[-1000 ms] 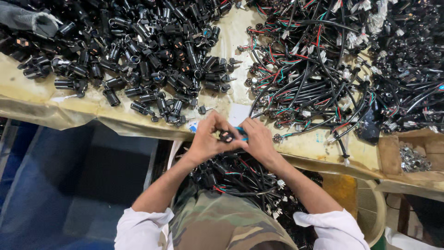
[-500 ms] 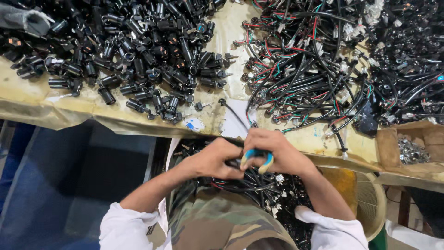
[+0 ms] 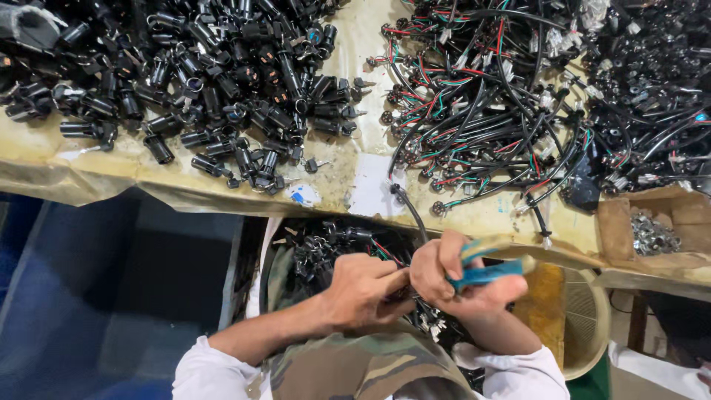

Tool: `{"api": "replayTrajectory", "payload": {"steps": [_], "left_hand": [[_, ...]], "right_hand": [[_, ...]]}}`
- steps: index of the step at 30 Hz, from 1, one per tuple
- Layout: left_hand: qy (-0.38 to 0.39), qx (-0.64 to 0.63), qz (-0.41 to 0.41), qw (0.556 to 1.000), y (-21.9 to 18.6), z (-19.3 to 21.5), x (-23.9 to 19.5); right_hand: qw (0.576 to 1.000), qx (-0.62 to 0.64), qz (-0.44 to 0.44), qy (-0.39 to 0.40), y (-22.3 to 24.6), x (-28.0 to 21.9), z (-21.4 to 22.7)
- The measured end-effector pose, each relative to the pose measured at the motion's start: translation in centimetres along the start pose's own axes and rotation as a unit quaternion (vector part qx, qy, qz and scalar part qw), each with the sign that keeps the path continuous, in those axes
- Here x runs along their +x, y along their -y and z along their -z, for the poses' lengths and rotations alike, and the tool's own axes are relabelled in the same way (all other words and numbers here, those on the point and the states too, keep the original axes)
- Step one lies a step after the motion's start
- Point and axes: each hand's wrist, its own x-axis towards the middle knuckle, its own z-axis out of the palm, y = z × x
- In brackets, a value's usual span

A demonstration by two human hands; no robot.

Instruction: The person repeatedly picks small black cylindrical components and wire harnesses from piles on a table, uses pliers to strip or adjust wires, and inserts the components into the harnesses. The person works continuously with both hands, handling items one at a time and placing finished units back on the table.

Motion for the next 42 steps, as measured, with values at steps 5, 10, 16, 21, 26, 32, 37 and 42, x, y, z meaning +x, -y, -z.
{"api": "replayTrajectory", "payload": {"steps": [5,10,16,21,26,32,37,42], "left_hand": [[0.01,-0.021,0.034,0.999,0.5,-1.1,-0.1],[-0.006,-0.023,-0.044,0.999,1.5,-1.4,-0.1],[0.035,-0.054,0.007,0.998,1.2,-0.3,2.3],[0.223,-0.267,-0.047,0.936,1.9,7.6,2.9],[0.305,0.138,-0.078,0.939,2.8,6.9,0.3],[0.195,-0.058,0.037,0.978,12.1,7.1,2.0],[0.023,0.376,0.055,0.925,18.4,8.1,7.4],[-0.02,0.272,0.069,0.96,17.9,8.6,7.2]], "right_hand": [[0.995,0.029,0.002,-0.096,-1.8,-0.3,0.9],[0.978,0.176,0.042,-0.109,-1.3,-0.3,1.7],[0.996,-0.019,0.041,-0.079,-1.4,-0.7,1.6],[0.982,-0.18,-0.055,0.013,5.2,2.4,4.3],[0.611,-0.756,-0.054,0.228,6.2,5.5,7.6],[0.46,-0.795,-0.069,0.39,2.2,8.5,12.6],[0.493,-0.797,-0.057,0.344,-0.3,10.4,14.3],[0.556,-0.813,-0.076,0.159,-3.2,9.3,12.9]]}}
